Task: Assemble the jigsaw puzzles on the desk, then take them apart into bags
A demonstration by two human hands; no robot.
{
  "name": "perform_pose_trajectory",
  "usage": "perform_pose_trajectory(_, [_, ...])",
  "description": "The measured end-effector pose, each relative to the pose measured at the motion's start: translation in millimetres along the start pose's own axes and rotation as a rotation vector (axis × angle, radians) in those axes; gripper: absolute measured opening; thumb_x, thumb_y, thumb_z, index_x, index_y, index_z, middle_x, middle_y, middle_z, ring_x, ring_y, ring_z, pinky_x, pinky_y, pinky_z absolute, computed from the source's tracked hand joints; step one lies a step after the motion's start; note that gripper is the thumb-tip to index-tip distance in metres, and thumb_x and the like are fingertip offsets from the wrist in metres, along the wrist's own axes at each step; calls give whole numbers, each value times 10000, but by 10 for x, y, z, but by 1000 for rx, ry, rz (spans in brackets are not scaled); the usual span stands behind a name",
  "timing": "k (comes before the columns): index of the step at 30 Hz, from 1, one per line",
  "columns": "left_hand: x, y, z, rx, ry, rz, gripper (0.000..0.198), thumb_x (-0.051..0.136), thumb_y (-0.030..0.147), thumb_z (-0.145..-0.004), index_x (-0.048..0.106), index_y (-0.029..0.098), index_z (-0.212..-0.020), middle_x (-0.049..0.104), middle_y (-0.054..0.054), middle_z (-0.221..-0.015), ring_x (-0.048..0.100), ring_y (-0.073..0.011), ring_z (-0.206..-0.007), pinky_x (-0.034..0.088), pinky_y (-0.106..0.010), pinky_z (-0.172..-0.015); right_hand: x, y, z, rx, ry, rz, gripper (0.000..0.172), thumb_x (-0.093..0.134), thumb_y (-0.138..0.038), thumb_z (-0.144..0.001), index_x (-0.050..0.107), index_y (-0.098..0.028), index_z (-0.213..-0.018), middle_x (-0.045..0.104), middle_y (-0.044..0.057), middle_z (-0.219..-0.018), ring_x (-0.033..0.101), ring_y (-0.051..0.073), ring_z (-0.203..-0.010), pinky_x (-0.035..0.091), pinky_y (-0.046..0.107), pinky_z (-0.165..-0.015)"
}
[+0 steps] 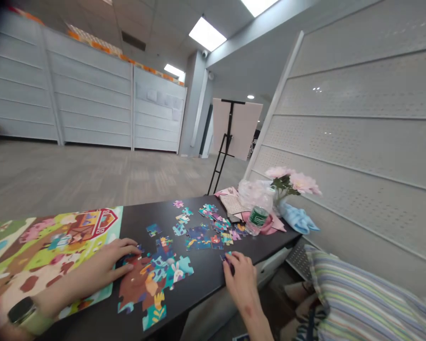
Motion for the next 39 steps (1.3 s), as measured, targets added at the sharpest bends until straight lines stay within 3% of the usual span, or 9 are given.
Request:
perform_pose_trajectory(3, [43, -48, -5, 13, 11, 13, 291, 549, 368, -901, 697, 294, -1140, 620, -70, -1251, 581, -277, -1141, 459, -399, -1000, -39, -151, -134, -33, -61, -5, 369, 492, -312, -897, 707, -177, -1163, 658, 148, -1172, 604, 313, -1077, 464, 470, -952])
perform_pose_trajectory(9, [56, -68, -15, 19, 48, 39, 278, 588, 372, -867, 722, 307, -1102, 647, -64, -1233, 613, -274, -1122, 499, -375, -980, -47, -528, -514, -183, -132, -92, 334, 527, -327, -898, 667, -262, -1195, 660, 51, -1215, 621, 182, -1101, 454, 267, -984])
perform_pose_trajectory(15, [63, -76, -28, 36, 54, -4, 283, 572, 397, -873, 727, 328, -1101, 662, -61, -1237, 637, -283, -1122, 520, -406, -989, 127, -485, -1111, -88, -147, -22, 443, 499, -359, -916, 617, -171, -1299, 551, 158, -1413, 433, 311, -1363, 307, 471, -1114])
perform_pose_trajectory(17, [89, -121, -32, 47, 61, -25, 292, 570, 411, -879, 725, 335, -1114, 664, -59, -1247, 639, -285, -1133, 529, -403, -987, 204, -499, -1102, -98, -172, -15, 397, 475, -359, -929, 656, -199, -1243, 567, 132, -1408, 441, 305, -1360, 315, 469, -1103])
perform_pose_trajectory(21, [151, -237, -41, 85, 79, -62, 286, 582, 417, -879, 726, 353, -1118, 679, -41, -1241, 656, -273, -1121, 554, -366, -960, 256, -555, -820, -123, -139, -3, 343, 461, -255, -917, 672, -235, -1187, 617, 79, -1348, 494, 241, -1298, 333, 371, -1081])
perform_pose_trajectory(25, [181, -309, -58, 128, 105, -71, 281, 603, 441, -868, 731, 359, -1104, 695, -31, -1220, 677, -262, -1085, 575, -335, -923, 177, -427, -744, -25, -67, 49, 333, 412, -230, -927, 679, -195, -1123, 670, 129, -1195, 551, 277, -1167, 349, 414, -1030])
perform_pose_trajectory(28, [169, -306, -67, 122, 113, -60, 280, 615, 440, -857, 738, 345, -1090, 696, -40, -1214, 677, -266, -1079, 576, -339, -916, 150, -267, -943, 20, -62, 74, 393, 404, -228, -923, 640, -180, -1234, 614, 155, -1300, 504, 300, -1228, 326, 446, -1045])
perform_pose_trajectory(33, [136, -253, -68, 81, 86, -9, 277, 610, 418, -862, 733, 343, -1098, 685, -41, -1220, 661, -269, -1093, 556, -343, -941, 237, -74, -1292, -30, -199, 32, 473, 496, -181, -806, 671, -282, -1234, 531, 67, -1452, 413, 280, -1362, 280, 467, -1105])
perform_pose_trajectory(39, [104, -180, -74, 12, 48, 28, 283, 618, 409, -838, 732, 344, -1089, 662, -53, -1244, 627, -301, -1128, 527, -404, -974, 191, 205, -1435, -24, -300, -79, 501, 665, -189, -707, 673, -227, -1207, 546, 105, -1422, 410, 315, -1366, 279, 504, -1121])
Point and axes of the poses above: each hand's wrist, its own z-axis away from the middle knuckle, its own x-axis out of the palm, y = z × x, the point moved 2 cm from there along -z, towards the middle knuckle
